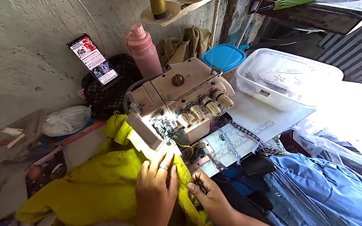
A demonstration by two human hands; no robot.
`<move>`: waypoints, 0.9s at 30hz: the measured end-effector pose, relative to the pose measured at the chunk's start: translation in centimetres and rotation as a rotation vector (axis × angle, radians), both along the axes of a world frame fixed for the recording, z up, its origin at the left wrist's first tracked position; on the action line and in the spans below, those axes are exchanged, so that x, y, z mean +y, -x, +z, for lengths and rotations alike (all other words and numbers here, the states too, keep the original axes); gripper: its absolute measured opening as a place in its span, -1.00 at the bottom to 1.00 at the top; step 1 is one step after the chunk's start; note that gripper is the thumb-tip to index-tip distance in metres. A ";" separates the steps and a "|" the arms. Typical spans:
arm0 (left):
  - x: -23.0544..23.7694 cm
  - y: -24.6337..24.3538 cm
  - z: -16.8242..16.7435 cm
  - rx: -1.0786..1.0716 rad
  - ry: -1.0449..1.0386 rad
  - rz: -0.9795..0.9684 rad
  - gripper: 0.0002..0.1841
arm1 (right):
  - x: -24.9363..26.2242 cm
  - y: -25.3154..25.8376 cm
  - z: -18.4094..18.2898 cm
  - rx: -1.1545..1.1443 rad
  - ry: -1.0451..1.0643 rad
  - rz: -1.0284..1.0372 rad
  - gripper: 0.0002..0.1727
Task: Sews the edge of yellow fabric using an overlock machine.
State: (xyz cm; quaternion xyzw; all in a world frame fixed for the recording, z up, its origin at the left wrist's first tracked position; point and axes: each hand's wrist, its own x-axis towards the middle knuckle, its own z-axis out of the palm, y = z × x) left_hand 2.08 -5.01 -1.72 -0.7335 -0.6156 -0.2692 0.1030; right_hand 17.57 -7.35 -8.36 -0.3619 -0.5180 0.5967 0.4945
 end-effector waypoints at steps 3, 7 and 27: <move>0.0 0.2 0.0 -0.016 0.009 0.006 -0.68 | 0.1 0.0 -0.1 -0.001 -0.005 -0.004 -0.88; 1.0 0.8 0.5 -0.080 0.049 -0.009 -0.68 | 1.0 0.2 0.1 -0.001 -0.020 0.009 -0.89; -1.2 1.4 1.7 -0.361 -0.041 0.003 -0.49 | 1.6 -0.2 0.6 0.034 0.134 -0.004 -0.67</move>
